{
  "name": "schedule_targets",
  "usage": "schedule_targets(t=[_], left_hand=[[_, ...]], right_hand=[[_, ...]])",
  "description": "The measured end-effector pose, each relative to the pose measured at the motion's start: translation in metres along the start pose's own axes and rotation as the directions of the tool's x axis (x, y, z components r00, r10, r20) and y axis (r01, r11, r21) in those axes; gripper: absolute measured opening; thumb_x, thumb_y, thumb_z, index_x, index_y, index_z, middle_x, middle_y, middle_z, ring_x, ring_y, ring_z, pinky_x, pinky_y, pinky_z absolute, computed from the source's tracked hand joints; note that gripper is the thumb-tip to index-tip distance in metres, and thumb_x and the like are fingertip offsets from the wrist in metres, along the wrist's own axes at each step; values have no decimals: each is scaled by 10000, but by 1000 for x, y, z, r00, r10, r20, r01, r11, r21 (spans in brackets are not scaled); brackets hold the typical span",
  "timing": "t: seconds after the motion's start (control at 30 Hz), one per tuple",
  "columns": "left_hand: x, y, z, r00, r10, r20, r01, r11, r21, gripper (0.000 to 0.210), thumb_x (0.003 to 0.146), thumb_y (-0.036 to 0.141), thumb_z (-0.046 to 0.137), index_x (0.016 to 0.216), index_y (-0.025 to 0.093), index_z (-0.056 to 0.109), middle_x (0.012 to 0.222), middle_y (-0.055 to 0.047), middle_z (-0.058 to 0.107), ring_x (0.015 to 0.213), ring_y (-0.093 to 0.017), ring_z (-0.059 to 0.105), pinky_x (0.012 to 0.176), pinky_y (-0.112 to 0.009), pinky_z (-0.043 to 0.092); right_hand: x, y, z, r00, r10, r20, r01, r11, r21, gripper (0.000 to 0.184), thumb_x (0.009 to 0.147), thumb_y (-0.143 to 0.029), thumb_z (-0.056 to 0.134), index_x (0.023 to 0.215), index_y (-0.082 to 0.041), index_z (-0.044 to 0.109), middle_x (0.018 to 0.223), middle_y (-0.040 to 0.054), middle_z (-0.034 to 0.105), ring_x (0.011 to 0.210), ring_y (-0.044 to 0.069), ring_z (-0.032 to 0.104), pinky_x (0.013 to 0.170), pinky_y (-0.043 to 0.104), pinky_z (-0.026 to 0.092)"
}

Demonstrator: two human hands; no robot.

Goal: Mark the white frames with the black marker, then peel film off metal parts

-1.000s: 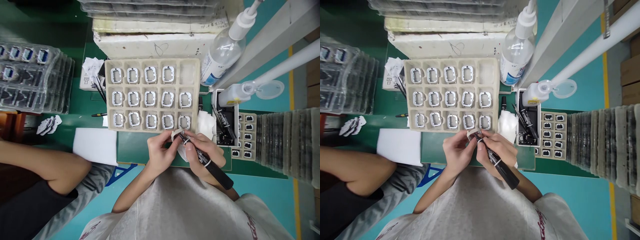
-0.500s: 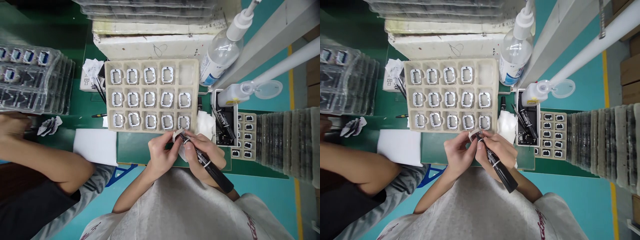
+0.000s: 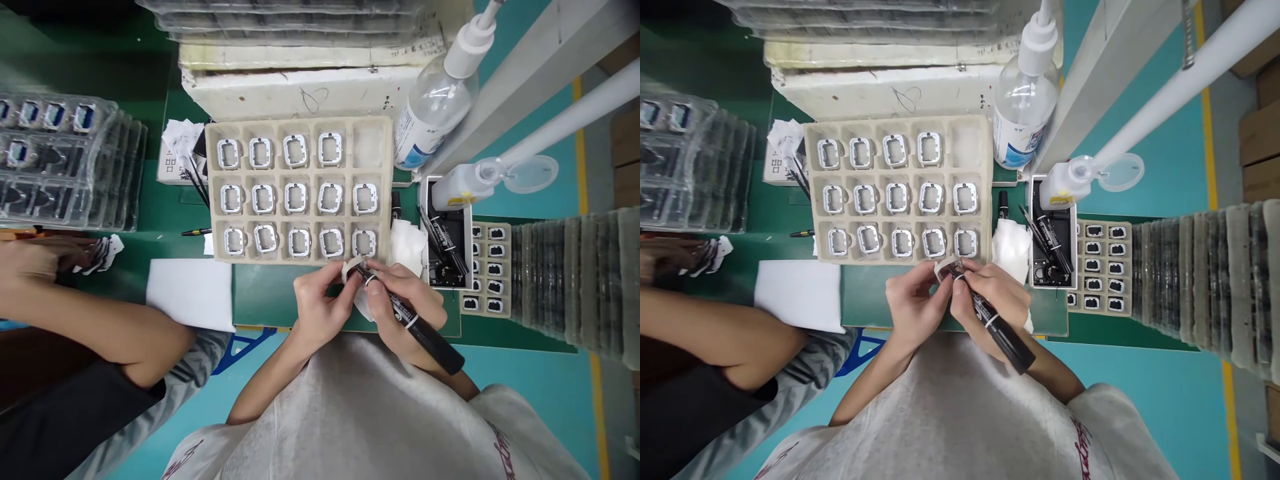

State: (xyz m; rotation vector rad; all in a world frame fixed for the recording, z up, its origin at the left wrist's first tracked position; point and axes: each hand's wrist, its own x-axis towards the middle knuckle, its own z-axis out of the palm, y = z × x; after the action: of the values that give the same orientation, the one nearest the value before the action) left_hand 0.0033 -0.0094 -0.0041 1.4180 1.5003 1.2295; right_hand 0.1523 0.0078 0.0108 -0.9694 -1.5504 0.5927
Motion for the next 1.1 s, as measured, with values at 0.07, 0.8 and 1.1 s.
schedule_targets(t=[0.07, 0.8, 1.1], left_hand=[[0, 2, 0, 1000, -7, -3, 7, 1000, -9, 170, 1013, 308, 741, 896, 186, 757, 696, 13, 694, 596, -120, 600, 609, -233, 499], [1, 0, -1, 999, -38, -31, 37, 999, -37, 214, 980, 366, 794, 872, 183, 772, 677, 8, 696, 587, -122, 589, 606, -226, 521], [5, 6, -4, 998, -59, -36, 56, 994, -93, 157, 960, 315, 795, 878, 182, 806, 670, 5, 730, 562, -112, 593, 553, -212, 502]], right_hand=[[-2, 3, 3, 992, -129, -15, 128, 989, -71, 313, 922, -62, 777, 1198, -209, 766, 891, 31, 793, 847, 247, 836, 833, 417, 784], [3, -1, 7, 992, -126, -17, 124, 988, -92, 271, 939, -70, 780, 1161, -225, 765, 903, 32, 799, 856, 248, 848, 777, 401, 782], [3, -4, 3, 997, -76, -3, 76, 997, 2, 303, 944, -60, 761, 1180, -251, 769, 938, 49, 830, 911, 266, 863, 809, 436, 787]])
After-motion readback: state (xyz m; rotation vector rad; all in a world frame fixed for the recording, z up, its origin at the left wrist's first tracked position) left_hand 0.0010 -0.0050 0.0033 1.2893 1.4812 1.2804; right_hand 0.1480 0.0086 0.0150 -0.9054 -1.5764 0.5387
